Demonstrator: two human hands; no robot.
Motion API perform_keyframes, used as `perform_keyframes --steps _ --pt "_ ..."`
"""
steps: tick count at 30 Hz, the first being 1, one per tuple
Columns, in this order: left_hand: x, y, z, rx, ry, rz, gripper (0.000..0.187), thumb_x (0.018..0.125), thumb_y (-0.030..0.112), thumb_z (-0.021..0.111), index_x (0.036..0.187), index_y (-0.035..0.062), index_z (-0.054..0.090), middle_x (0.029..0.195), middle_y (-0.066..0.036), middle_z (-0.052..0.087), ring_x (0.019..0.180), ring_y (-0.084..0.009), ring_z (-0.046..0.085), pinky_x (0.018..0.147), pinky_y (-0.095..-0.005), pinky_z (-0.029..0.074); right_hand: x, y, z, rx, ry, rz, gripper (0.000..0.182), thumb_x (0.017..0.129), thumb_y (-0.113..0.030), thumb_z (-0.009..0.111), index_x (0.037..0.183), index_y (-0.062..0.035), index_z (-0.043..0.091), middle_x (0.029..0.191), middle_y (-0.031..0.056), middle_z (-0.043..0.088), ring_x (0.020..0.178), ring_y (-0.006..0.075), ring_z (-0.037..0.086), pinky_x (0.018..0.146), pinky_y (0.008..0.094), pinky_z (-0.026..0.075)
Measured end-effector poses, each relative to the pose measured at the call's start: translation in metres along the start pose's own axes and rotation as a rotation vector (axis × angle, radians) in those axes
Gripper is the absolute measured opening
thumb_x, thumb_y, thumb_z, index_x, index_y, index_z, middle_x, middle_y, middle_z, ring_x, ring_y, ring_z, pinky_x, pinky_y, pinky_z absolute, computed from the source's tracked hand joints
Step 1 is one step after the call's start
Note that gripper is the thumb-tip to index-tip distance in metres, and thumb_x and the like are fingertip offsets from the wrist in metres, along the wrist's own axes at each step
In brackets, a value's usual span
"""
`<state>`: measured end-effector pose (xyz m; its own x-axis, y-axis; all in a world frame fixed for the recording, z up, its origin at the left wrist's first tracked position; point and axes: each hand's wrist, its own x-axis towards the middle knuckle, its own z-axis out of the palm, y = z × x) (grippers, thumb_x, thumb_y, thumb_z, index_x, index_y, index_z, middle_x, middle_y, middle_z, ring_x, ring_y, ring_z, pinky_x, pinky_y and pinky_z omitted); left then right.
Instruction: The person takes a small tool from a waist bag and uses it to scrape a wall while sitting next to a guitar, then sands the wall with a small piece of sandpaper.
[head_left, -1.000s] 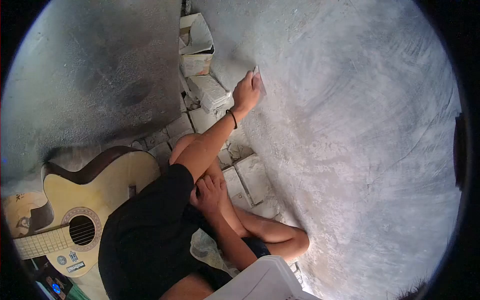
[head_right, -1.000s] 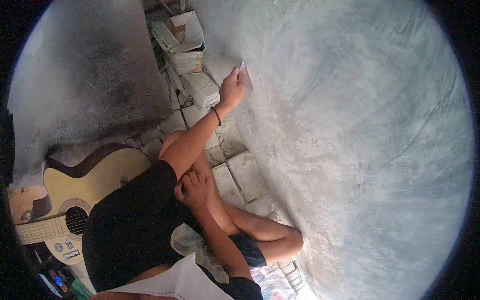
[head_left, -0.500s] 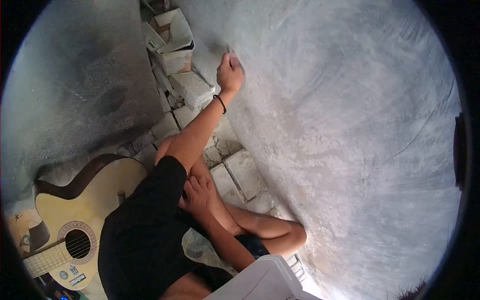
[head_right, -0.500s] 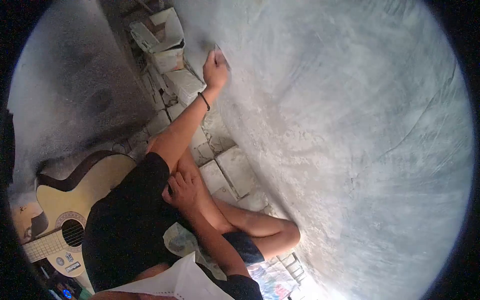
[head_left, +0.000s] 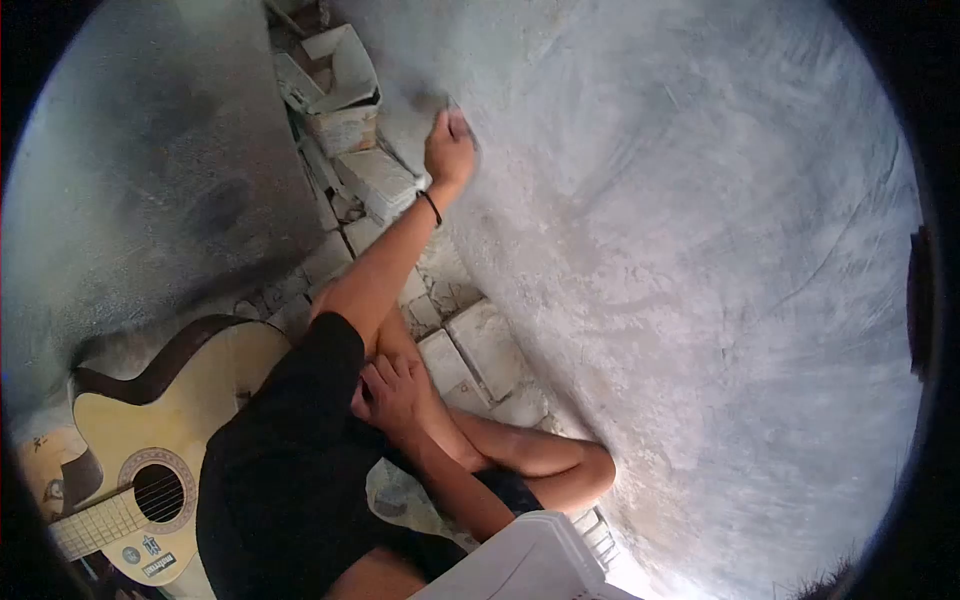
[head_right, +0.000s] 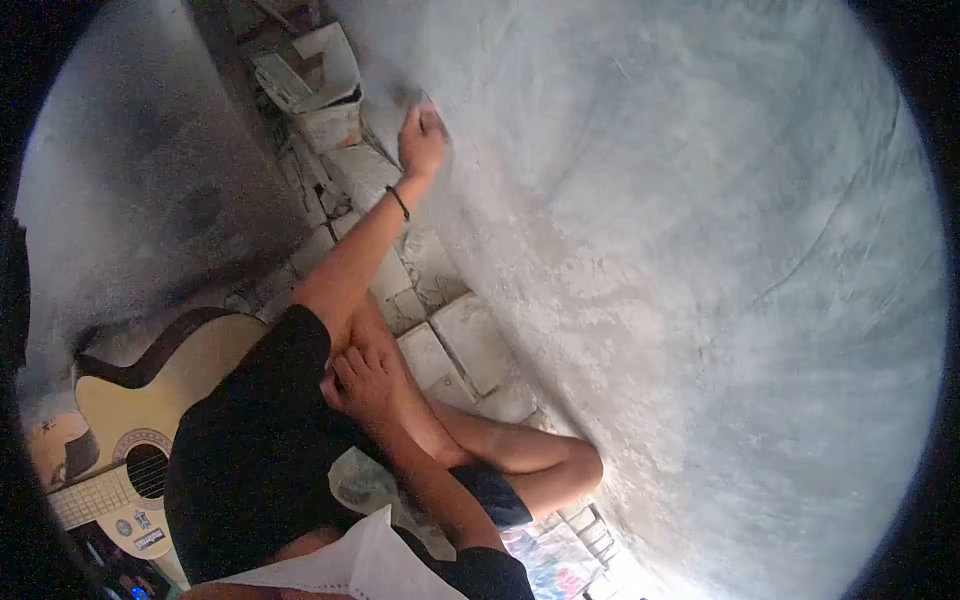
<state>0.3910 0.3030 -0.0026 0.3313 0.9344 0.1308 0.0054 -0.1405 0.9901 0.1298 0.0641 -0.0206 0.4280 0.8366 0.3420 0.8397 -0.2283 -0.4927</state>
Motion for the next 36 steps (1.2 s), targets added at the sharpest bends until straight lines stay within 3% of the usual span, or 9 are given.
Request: perform_keyframes --steps 6,13,14,17,27,29,30,33,36 --pt "-0.003 -0.013 0.013 0.033 0.114 0.079 0.033 0.101 0.036 0.042 0.099 0.0058 0.055 0.095 -0.024 0.067 0.093 -0.048 0.062 0.079 -0.0542 0.047 0.002 0.0 0.006 -0.031 -0.018 0.015 0.027 0.071 -0.027 0.071 0.089 -0.0118 0.06 0.088 0.0087 0.054 0.089 0.0327 0.054 0.076 0.0509 0.038" --pt "-0.015 0.008 0.005 -0.035 -0.066 -0.088 0.033 0.101 0.038 0.042 0.103 0.0084 0.056 0.095 -0.024 0.066 0.094 -0.0496 0.06 0.079 -0.0533 0.047 0.003 0.005 0.011 0.024 0.009 -0.019 0.026 0.065 -0.022 0.071 0.086 -0.0105 0.059 0.087 0.0087 0.053 0.088 0.032 0.052 0.081 0.0473 0.036" --pt "0.004 -0.014 0.019 -0.016 0.124 0.114 0.032 0.101 0.037 0.042 0.104 0.0086 0.056 0.096 -0.023 0.067 0.096 -0.0483 0.061 0.079 -0.0525 0.047 0.001 0.006 0.011 0.01 -0.003 -0.044 0.027 0.064 -0.023 0.071 0.086 -0.0108 0.059 0.088 0.0087 0.053 0.089 0.0322 0.052 0.081 0.0473 0.037" --pt "0.014 -0.002 0.004 0.029 0.038 -0.023 0.032 0.101 0.036 0.042 0.107 0.0084 0.056 0.096 -0.022 0.067 0.094 -0.0482 0.061 0.079 -0.0527 0.046 -0.001 0.003 0.001 0.042 0.007 0.033 0.027 0.064 -0.024 0.071 0.086 -0.0119 0.06 0.087 0.0082 0.052 0.089 0.0324 0.052 0.079 0.0481 0.037" --pt "-0.001 -0.003 0.013 -0.002 0.029 0.086 0.032 0.101 0.034 0.043 0.102 0.0047 0.055 0.093 -0.025 0.065 0.09 -0.0484 0.06 0.075 -0.0555 0.045 0.006 0.003 0.001 0.008 0.061 -0.005 0.025 0.065 -0.022 0.071 0.084 -0.0116 0.06 0.085 0.008 0.053 0.084 0.032 0.052 0.076 0.0488 0.036" --pt "-0.004 0.0 0.014 0.022 0.14 0.152 0.034 0.101 0.036 0.043 0.1 0.0039 0.055 0.091 -0.023 0.065 0.088 -0.0475 0.061 0.074 -0.0543 0.045 0.006 0.001 0.003 0.04 0.08 -0.052 0.024 0.065 -0.02 0.071 0.084 -0.0113 0.06 0.084 0.0073 0.053 0.083 0.0305 0.052 0.075 0.0466 0.036" --pt "0.004 0.002 0.012 0.007 0.151 0.142 0.038 0.103 0.036 0.045 0.106 0.0001 0.059 0.093 -0.023 0.066 0.088 -0.0385 0.064 0.078 -0.0436 0.048 0.004 0.001 0.0 0.034 0.075 -0.045 0.024 0.065 -0.02 0.071 0.084 -0.0113 0.06 0.084 0.0073 0.053 0.083 0.0305 0.052 0.075 0.0466 0.036" --pt "0.002 0.009 -0.001 -0.038 -0.043 -0.037 0.037 0.102 0.034 0.046 0.111 0.001 0.06 0.096 -0.023 0.067 0.093 -0.0393 0.065 0.081 -0.0441 0.048 0.001 0.0 -0.001 0.012 0.115 0.001 0.024 0.064 -0.018 0.071 0.084 -0.0108 0.059 0.082 0.0063 0.053 0.083 0.0286 0.053 0.074 0.0445 0.036" --pt "-0.005 0.006 0.008 -0.039 0.065 0.052 0.032 0.101 0.033 0.046 0.101 0.0031 0.059 0.092 -0.021 0.067 0.089 -0.0423 0.063 0.078 -0.0484 0.047 0.006 0.002 0.003 0.014 0.07 -0.055 0.023 0.065 -0.018 0.071 0.083 -0.0108 0.059 0.081 0.0055 0.053 0.081 0.0277 0.052 0.074 0.0436 0.035"
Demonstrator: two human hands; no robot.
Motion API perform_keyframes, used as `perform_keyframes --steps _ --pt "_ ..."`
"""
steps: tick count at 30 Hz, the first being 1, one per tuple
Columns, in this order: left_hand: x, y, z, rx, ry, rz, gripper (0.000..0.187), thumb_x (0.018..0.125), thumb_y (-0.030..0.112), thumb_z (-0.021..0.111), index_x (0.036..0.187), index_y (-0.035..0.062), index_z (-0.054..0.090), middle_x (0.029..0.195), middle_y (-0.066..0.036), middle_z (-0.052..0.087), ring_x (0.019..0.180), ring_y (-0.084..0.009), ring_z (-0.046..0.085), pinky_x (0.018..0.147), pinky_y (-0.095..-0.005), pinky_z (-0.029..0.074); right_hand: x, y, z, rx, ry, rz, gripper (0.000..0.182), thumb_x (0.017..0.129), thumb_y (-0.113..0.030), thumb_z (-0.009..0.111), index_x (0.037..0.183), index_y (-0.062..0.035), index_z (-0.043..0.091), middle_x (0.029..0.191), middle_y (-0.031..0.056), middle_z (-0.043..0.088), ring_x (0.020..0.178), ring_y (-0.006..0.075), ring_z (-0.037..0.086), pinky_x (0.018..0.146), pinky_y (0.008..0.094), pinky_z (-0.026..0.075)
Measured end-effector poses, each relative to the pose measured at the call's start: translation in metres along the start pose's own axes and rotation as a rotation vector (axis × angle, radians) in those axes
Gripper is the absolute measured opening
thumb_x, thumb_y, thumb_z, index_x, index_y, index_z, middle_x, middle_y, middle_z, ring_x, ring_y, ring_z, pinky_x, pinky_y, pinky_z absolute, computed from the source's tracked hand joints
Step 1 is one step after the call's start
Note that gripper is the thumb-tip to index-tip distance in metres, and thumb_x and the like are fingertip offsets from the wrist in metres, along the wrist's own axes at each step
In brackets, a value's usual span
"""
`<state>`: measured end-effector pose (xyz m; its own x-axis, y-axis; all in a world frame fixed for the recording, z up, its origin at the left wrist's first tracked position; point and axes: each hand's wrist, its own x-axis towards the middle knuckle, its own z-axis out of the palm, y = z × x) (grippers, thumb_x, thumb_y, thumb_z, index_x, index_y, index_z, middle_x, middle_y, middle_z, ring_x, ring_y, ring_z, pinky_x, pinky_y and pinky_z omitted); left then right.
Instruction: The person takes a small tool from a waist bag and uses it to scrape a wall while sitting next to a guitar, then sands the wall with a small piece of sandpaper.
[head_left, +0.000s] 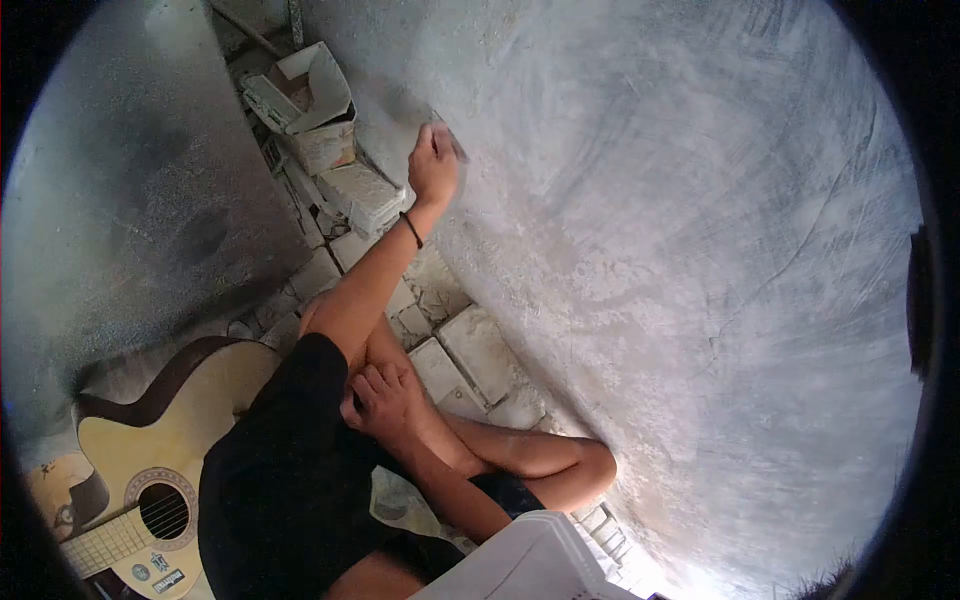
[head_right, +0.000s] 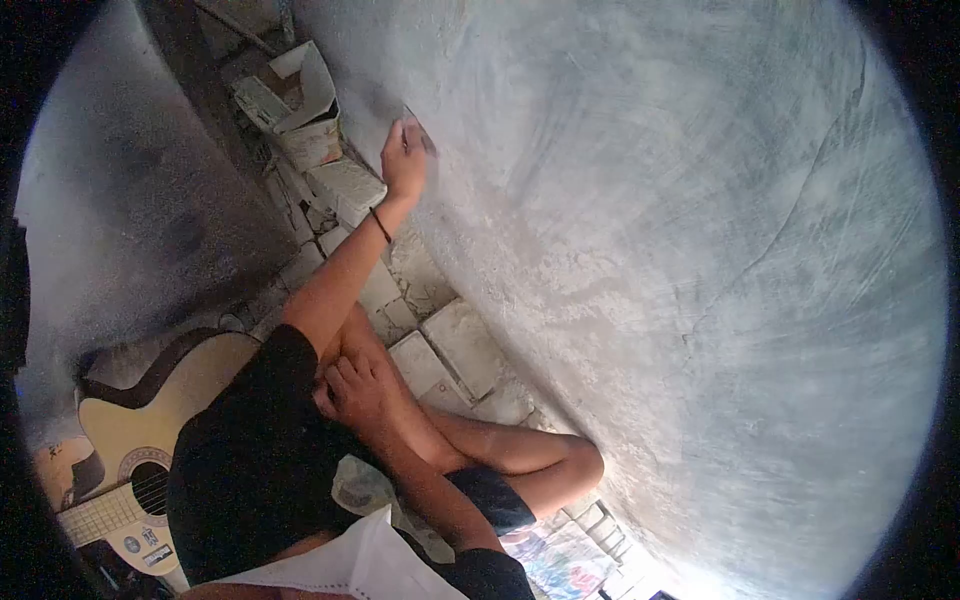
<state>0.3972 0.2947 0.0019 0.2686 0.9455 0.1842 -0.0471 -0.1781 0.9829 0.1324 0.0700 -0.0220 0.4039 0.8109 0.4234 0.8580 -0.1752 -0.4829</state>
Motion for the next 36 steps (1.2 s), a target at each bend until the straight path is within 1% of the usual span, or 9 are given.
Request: perform_keyframes --steps 5,6,12,14,17,23,26,30,36 --pt "0.006 -0.002 -0.005 0.152 -0.05 -0.048 0.031 0.099 0.033 0.046 0.102 0.005 0.058 0.099 -0.021 0.068 0.094 -0.0459 0.062 0.079 -0.052 0.047 0.0 -0.004 -0.009 0.024 0.009 0.053 0.022 0.065 -0.018 0.07 0.082 -0.0116 0.058 0.081 0.0051 0.052 0.082 0.0283 0.052 0.074 0.0439 0.035" --pt "0.0 -0.011 0.005 -0.027 -0.048 -0.027 0.031 0.098 0.033 0.047 0.104 0.0044 0.059 0.1 -0.023 0.067 0.095 -0.0474 0.061 0.079 -0.0533 0.047 0.002 -0.002 -0.006 0.024 0.016 0.043 0.022 0.065 -0.018 0.07 0.082 -0.0116 0.058 0.081 0.0051 0.052 0.082 0.0283 0.052 0.074 0.0439 0.035" --pt "0.003 -0.023 0.009 0.006 0.002 -0.056 0.033 0.098 0.033 0.046 0.106 0.0028 0.058 0.1 -0.026 0.066 0.096 -0.0488 0.06 0.08 -0.0528 0.047 -0.004 -0.002 -0.009 -0.006 -0.036 0.068 0.021 0.067 -0.02 0.07 0.083 -0.0131 0.058 0.083 0.0059 0.053 0.085 0.0292 0.053 0.074 0.0442 0.034" --pt "-0.003 -0.016 0.011 -0.052 0.011 -0.029 0.033 0.1 0.033 0.044 0.104 0.0029 0.056 0.095 -0.026 0.065 0.095 -0.0493 0.06 0.077 -0.0541 0.046 -0.002 -0.002 -0.008 -0.028 -0.047 0.051 0.029 0.07 -0.028 0.074 0.088 -0.011 0.06 0.087 0.0083 0.056 0.086 0.0296 0.055 0.077 0.0445 0.038" --pt "0.005 -0.016 0.002 0.109 0.063 -0.05 0.035 0.101 0.035 0.043 0.103 0.0032 0.056 0.094 -0.025 0.066 0.095 -0.0488 0.06 0.077 -0.0532 0.046 -0.003 -0.004 -0.004 0.002 -0.034 0.052 0.03 0.07 -0.028 0.074 0.089 -0.0103 0.06 0.088 0.0093 0.055 0.087 0.0312 0.055 0.078 0.0468 0.038" --pt "-0.007 -0.012 0.003 -0.059 0.018 -0.042 0.035 0.101 0.038 0.045 0.098 0.0056 0.057 0.09 -0.021 0.068 0.089 -0.0464 0.062 0.076 -0.0528 0.047 -0.003 -0.004 -0.01 -0.023 -0.105 0.056 0.031 0.069 -0.026 0.074 0.089 -0.0084 0.059 0.089 0.0099 0.055 0.09 0.0323 0.055 0.077 0.0492 0.039" --pt "0.013 -0.026 0.006 0.101 0.088 -0.183 0.034 0.101 0.039 0.045 0.102 0.008 0.057 0.092 -0.021 0.068 0.09 -0.0461 0.063 0.076 -0.0524 0.047 -0.011 0.0 -0.003 0.012 -0.067 0.092 0.031 0.07 -0.027 0.073 0.089 -0.0085 0.06 0.091 0.0095 0.056 0.091 0.0321 0.055 0.077 0.049 0.038" --pt "-0.01 -0.014 0.01 0.042 0.064 0.013 0.034 0.102 0.038 0.043 0.099 0.0067 0.055 0.094 -0.022 0.068 0.09 -0.0475 0.062 0.075 -0.0548 0.046 -0.003 -0.004 -0.001 0.042 -0.051 0.069 0.024 0.066 -0.02 0.071 0.087 -0.0111 0.061 0.085 0.0082 0.054 0.084 0.0319 0.053 0.078 0.049 0.037" --pt "-0.004 -0.013 0.005 -0.013 -0.016 -0.108 0.034 0.102 0.039 0.042 0.1 0.0076 0.056 0.093 -0.023 0.067 0.09 -0.0478 0.062 0.075 -0.0541 0.047 0.002 -0.003 -0.008 0.001 -0.011 0.076 0.022 0.066 -0.018 0.07 0.085 -0.0114 0.061 0.083 0.0077 0.054 0.083 0.0312 0.053 0.078 0.0489 0.036"
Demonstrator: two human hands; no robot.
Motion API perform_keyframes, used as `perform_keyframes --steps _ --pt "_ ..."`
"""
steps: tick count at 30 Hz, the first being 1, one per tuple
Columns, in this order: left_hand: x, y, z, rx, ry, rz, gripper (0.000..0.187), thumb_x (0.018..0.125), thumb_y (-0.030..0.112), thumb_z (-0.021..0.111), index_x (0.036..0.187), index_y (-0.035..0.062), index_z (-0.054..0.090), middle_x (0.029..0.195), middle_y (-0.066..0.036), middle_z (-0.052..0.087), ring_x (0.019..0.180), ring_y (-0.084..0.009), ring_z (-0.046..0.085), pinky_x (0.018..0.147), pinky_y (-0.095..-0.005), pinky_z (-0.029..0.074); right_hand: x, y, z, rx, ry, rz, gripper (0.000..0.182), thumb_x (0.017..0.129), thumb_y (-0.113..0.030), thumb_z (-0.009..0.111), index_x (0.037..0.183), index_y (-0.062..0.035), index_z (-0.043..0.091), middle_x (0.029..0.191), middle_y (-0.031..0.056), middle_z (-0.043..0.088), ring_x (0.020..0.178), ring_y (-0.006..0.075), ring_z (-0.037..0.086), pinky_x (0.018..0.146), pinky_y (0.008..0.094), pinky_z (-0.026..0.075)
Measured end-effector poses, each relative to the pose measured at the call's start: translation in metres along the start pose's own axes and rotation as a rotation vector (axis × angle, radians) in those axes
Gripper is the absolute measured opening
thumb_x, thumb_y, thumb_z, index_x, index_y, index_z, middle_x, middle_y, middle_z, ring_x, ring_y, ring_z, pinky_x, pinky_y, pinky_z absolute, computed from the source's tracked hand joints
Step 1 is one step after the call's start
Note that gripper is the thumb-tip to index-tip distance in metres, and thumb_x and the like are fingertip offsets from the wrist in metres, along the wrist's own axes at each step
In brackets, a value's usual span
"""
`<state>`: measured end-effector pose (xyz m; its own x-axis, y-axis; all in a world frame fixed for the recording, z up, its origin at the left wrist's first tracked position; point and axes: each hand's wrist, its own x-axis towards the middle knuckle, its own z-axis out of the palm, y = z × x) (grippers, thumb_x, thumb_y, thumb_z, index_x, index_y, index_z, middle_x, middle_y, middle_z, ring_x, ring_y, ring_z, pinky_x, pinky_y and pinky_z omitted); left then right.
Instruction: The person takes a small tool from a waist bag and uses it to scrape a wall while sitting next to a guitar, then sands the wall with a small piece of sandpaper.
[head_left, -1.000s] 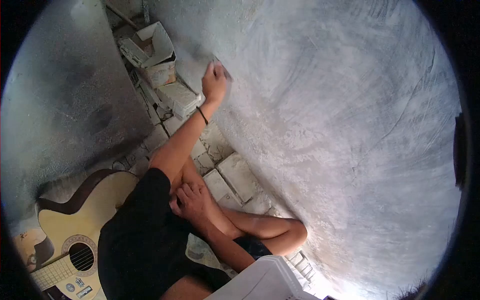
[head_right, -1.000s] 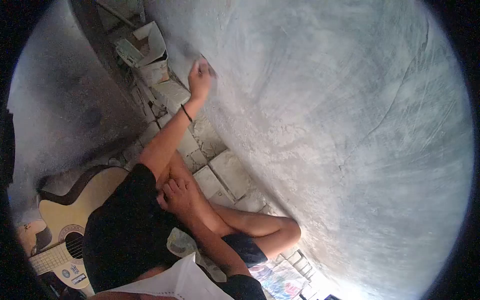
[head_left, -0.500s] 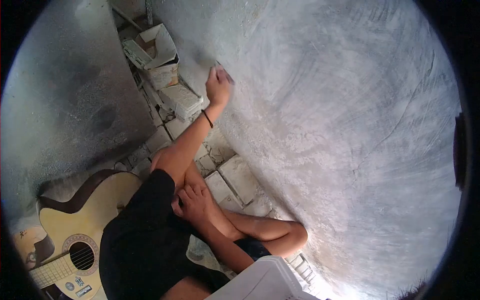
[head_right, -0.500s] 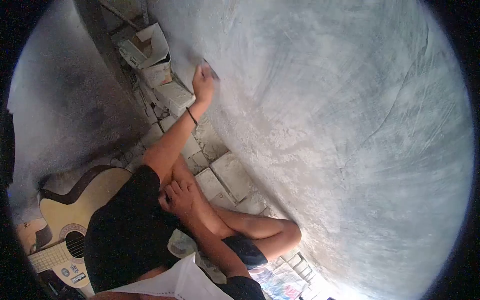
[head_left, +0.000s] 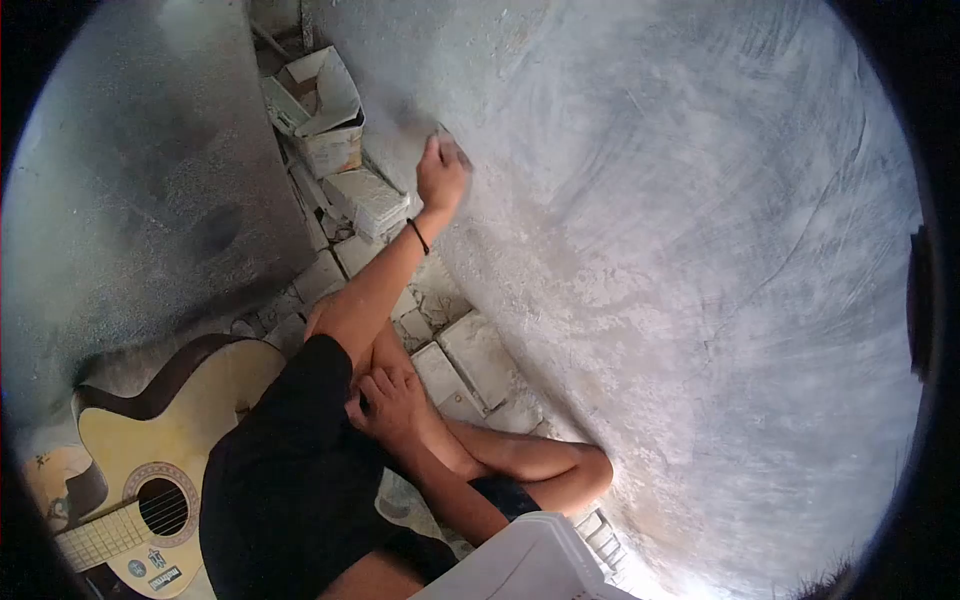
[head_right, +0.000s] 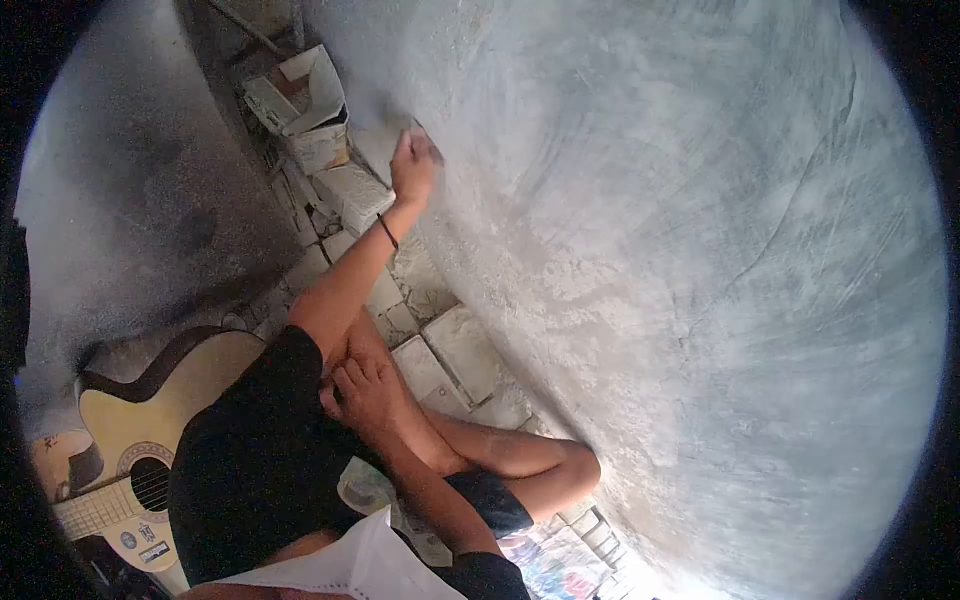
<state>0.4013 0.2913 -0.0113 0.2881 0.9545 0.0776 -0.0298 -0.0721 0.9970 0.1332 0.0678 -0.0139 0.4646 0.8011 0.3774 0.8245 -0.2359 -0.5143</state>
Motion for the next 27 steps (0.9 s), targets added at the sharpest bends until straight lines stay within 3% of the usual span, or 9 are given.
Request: perform_keyframes --steps 3,5,10,13,17,21,23,25,27 --pt "0.004 -0.014 0.0 0.124 0.084 0.017 0.035 0.101 0.04 0.042 0.1 0.0069 0.055 0.093 -0.023 0.067 0.091 -0.0474 0.061 0.077 -0.0531 0.047 -0.004 -0.006 0.001 0.026 -0.018 -0.027 0.021 0.067 -0.019 0.07 0.084 -0.0116 0.06 0.083 0.0079 0.054 0.084 0.0311 0.053 0.077 0.048 0.036" --pt "0.017 -0.022 0.0 0.009 -0.001 -0.099 0.034 0.1 0.041 0.043 0.104 0.0091 0.056 0.097 -0.023 0.066 0.095 -0.0477 0.061 0.079 -0.0538 0.046 -0.006 -0.003 0.002 -0.02 -0.021 0.018 0.021 0.068 -0.02 0.069 0.086 -0.0113 0.061 0.083 0.008 0.055 0.085 0.0312 0.053 0.078 0.0475 0.036" --pt "-0.011 0.005 0.001 0.082 0.054 0.071 0.036 0.101 0.039 0.041 0.103 0.0059 0.055 0.094 -0.026 0.065 0.095 -0.0496 0.059 0.078 -0.0545 0.046 -0.005 -0.004 0.005 -0.025 -0.084 0.023 0.025 0.07 -0.025 0.07 0.089 -0.011 0.062 0.087 0.0077 0.056 0.087 0.0311 0.054 0.077 0.0472 0.037" --pt "0.005 0.009 -0.001 0.007 0.04 -0.01 0.035 0.103 0.037 0.039 0.104 0.0062 0.055 0.096 -0.026 0.065 0.095 -0.0503 0.059 0.078 -0.0553 0.046 -0.01 -0.003 -0.001 -0.061 -0.081 0.039 0.028 0.072 -0.029 0.072 0.091 -0.011 0.061 0.09 0.0079 0.057 0.091 0.0306 0.055 0.078 0.047 0.038" --pt "-0.011 0.007 -0.001 0.098 0.053 0.084 0.037 0.104 0.036 0.037 0.1 0.004 0.056 0.095 -0.026 0.066 0.092 -0.0504 0.06 0.077 -0.0562 0.045 -0.009 0.003 0.003 -0.034 -0.093 -0.004 0.029 0.073 -0.029 0.072 0.092 -0.0103 0.062 0.091 0.0086 0.059 0.093 0.0299 0.056 0.079 0.0475 0.038" --pt "0.018 -0.007 -0.004 0.109 -0.015 0.001 0.039 0.103 0.038 0.038 0.108 0.0044 0.055 0.101 -0.027 0.065 0.097 -0.0502 0.059 0.08 -0.0556 0.046 -0.014 -0.004 -0.005 -0.086 -0.127 -0.002 0.03 0.073 -0.031 0.073 0.092 -0.0098 0.063 0.09 0.0086 0.059 0.092 0.0297 0.056 0.079 0.0473 0.038" --pt "0.001 -0.006 -0.005 0.098 0.015 0.082 0.04 0.103 0.04 0.038 0.114 0.0056 0.056 0.103 -0.027 0.066 0.097 -0.0509 0.059 0.081 -0.0547 0.046 -0.009 0.0 0.005 -0.068 -0.096 0.022 0.029 0.073 -0.031 0.073 0.09 -0.0106 0.062 0.089 0.0081 0.058 0.091 0.0289 0.056 0.079 0.0465 0.039" --pt "-0.001 -0.006 -0.005 0.113 -0.13 -0.025 0.041 0.103 0.04 0.037 0.115 0.0055 0.057 0.103 -0.027 0.066 0.097 -0.0511 0.059 0.082 -0.0538 0.047 -0.001 -0.001 0.002 -0.052 -0.09 0.002 0.028 0.073 -0.031 0.073 0.09 -0.011 0.062 0.089 0.0081 0.058 0.091 0.0288 0.056 0.079 0.0466 0.039" --pt "0.014 -0.007 -0.008 0.164 -0.033 0.069 0.04 0.104 0.039 0.036 0.112 0.0054 0.057 0.1 -0.025 0.067 0.095 -0.0493 0.06 0.08 -0.0522 0.047 -0.004 -0.003 0.002 -0.036 -0.098 0.012 0.028 0.073 -0.031 0.073 0.089 -0.0115 0.062 0.088 0.008 0.057 0.091 0.0287 0.056 0.078 0.0467 0.039"
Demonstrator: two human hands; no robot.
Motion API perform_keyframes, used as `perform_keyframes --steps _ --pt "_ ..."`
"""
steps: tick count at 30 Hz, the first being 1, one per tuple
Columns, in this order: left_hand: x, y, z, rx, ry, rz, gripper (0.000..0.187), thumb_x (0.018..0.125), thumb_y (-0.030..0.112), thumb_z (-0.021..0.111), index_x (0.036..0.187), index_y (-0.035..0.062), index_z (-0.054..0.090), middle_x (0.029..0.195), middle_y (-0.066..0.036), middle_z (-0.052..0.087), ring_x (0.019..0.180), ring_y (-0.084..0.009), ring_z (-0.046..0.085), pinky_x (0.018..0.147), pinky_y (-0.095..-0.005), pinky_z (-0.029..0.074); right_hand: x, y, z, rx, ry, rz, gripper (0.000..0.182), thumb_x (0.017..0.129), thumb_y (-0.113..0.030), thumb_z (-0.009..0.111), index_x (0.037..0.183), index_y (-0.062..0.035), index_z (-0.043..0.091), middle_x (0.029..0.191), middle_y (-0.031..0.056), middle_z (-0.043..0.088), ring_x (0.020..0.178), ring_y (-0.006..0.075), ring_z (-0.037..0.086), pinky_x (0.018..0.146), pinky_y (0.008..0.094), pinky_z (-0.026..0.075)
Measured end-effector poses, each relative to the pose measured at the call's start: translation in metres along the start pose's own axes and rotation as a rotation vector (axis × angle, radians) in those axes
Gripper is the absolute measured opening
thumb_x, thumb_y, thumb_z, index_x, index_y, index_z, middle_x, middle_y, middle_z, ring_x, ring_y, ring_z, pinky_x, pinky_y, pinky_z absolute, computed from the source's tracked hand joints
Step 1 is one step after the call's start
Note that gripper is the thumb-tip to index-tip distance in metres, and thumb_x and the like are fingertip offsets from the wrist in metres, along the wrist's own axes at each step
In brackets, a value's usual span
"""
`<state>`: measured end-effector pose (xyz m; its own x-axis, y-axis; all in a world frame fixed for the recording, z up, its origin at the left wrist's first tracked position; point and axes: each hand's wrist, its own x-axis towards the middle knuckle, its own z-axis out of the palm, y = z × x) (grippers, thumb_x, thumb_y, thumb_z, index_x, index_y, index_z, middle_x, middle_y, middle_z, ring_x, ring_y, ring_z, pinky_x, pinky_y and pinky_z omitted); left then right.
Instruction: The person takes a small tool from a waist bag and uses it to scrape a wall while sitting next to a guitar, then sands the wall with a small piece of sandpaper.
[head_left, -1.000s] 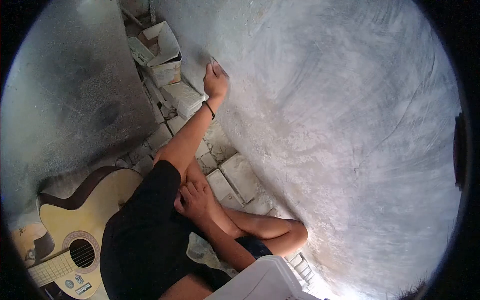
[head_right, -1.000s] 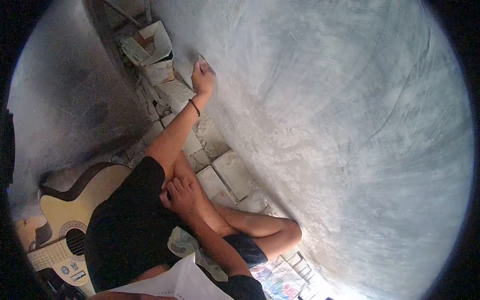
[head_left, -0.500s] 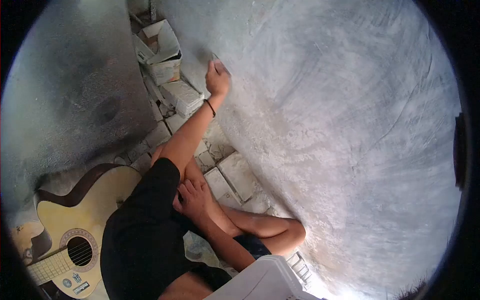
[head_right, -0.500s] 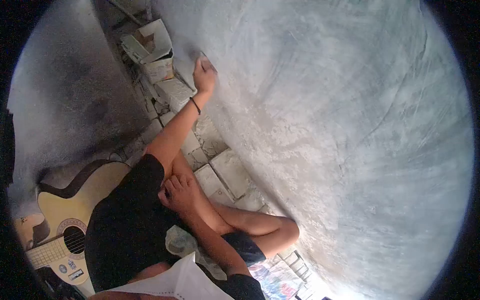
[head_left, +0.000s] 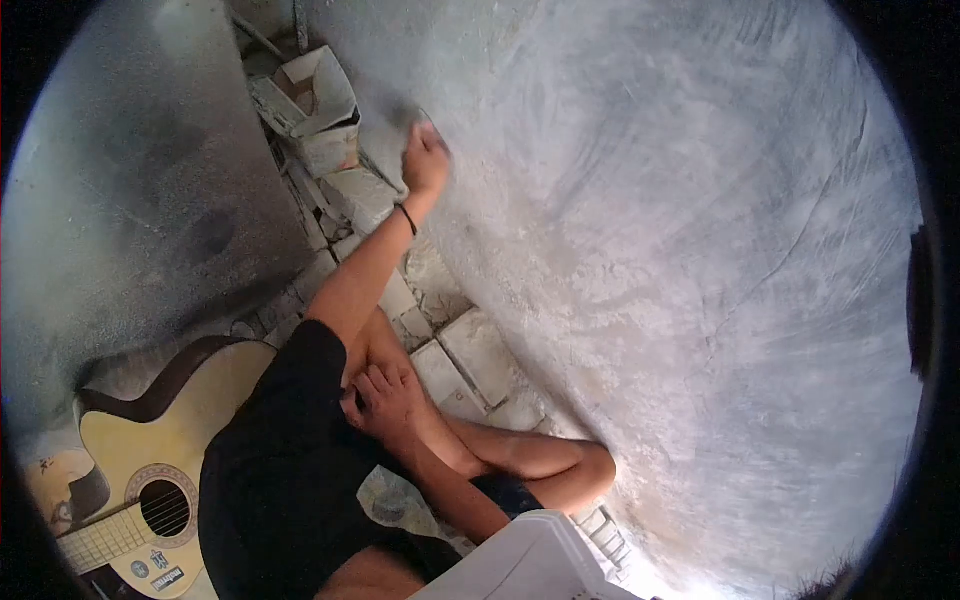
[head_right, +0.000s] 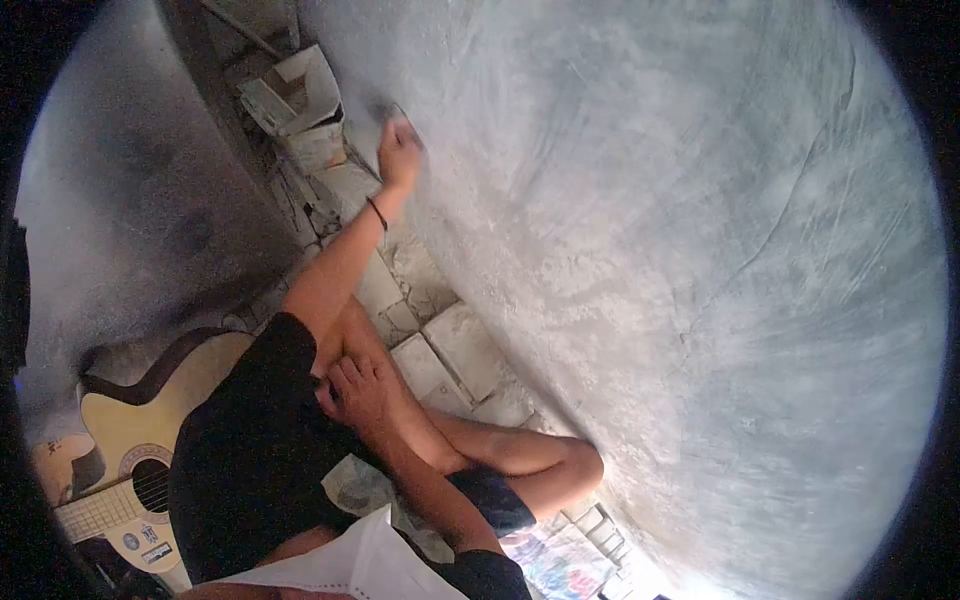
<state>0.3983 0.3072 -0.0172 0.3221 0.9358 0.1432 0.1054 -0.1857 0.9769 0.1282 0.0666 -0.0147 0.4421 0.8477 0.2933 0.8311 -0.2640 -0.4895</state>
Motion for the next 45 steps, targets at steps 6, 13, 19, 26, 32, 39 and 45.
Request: perform_keyframes --steps 6,13,19,26,32,39,45 --pt "-0.013 -0.006 0.011 -0.244 -0.079 -0.078 0.036 0.104 0.036 0.039 0.1 0.0044 0.055 0.09 -0.021 0.066 0.089 -0.0463 0.062 0.077 -0.0505 0.047 0.007 0.002 0.0 0.016 0.055 -0.008 0.022 0.068 -0.021 0.071 0.084 -0.0123 0.059 0.083 0.0068 0.054 0.087 0.0296 0.054 0.076 0.0445 0.036" --pt "-0.015 0.004 0.003 -0.071 0.031 -0.032 0.034 0.103 0.037 0.04 0.104 0.0066 0.056 0.094 -0.022 0.067 0.09 -0.0471 0.062 0.076 -0.0533 0.047 0.005 0.003 0.001 0.056 0.061 -0.007 0.022 0.067 -0.02 0.07 0.085 -0.0124 0.059 0.082 0.0062 0.054 0.084 0.0303 0.053 0.076 0.0457 0.035" --pt "-0.006 -0.009 0.013 -0.129 0.065 -0.041 0.033 0.102 0.038 0.041 0.105 0.008 0.055 0.095 -0.025 0.066 0.093 -0.0504 0.06 0.077 -0.057 0.045 -0.001 0.003 0.002 0.039 0.048 0.014 0.02 0.07 -0.022 0.068 0.085 -0.012 0.06 0.081 0.006 0.053 0.083 0.0297 0.053 0.077 0.0452 0.035" --pt "0.022 -0.016 0.001 -0.153 -0.045 -0.083 0.035 0.102 0.036 0.04 0.1 0.0043 0.054 0.1 -0.026 0.065 0.096 -0.0481 0.06 0.08 -0.0549 0.045 -0.002 0.005 0.003 0.034 0.081 0.025 0.018 0.07 -0.02 0.068 0.084 -0.0127 0.06 0.082 0.006 0.054 0.083 0.03 0.053 0.075 0.0461 0.035" --pt "-0.016 0.002 0.003 -0.043 0.019 -0.071 0.038 0.103 0.04 0.038 0.099 0.0044 0.053 0.092 -0.023 0.067 0.09 -0.0467 0.062 0.076 -0.0535 0.046 0.001 0.006 0.007 0.074 0.044 -0.014 0.022 0.068 -0.024 0.069 0.085 -0.0127 0.061 0.084 0.0071 0.055 0.085 0.0316 0.053 0.076 0.0469 0.035" --pt "-0.023 -0.014 0.011 -0.05 0.052 0.001 0.044 0.104 0.043 0.033 0.104 0.005 0.055 0.101 -0.022 0.066 0.098 -0.047 0.06 0.082 -0.0523 0.047 0.001 0.008 0.014 0.024 0.046 -0.016 0.023 0.067 -0.022 0.069 0.087 -0.0121 0.062 0.083 0.0072 0.055 0.083 0.0316 0.053 0.076 0.0464 0.035" --pt "-0.009 -0.011 0.008 -0.054 -0.002 -0.077 0.042 0.104 0.043 0.033 0.111 0.0068 0.053 0.102 -0.024 0.065 0.099 -0.0479 0.06 0.082 -0.0535 0.047 -0.001 0.007 0.003 0.08 0.035 -0.003 0.023 0.068 -0.023 0.069 0.086 -0.0107 0.06 0.081 0.0071 0.052 0.082 0.0314 0.051 0.075 0.046 0.034"
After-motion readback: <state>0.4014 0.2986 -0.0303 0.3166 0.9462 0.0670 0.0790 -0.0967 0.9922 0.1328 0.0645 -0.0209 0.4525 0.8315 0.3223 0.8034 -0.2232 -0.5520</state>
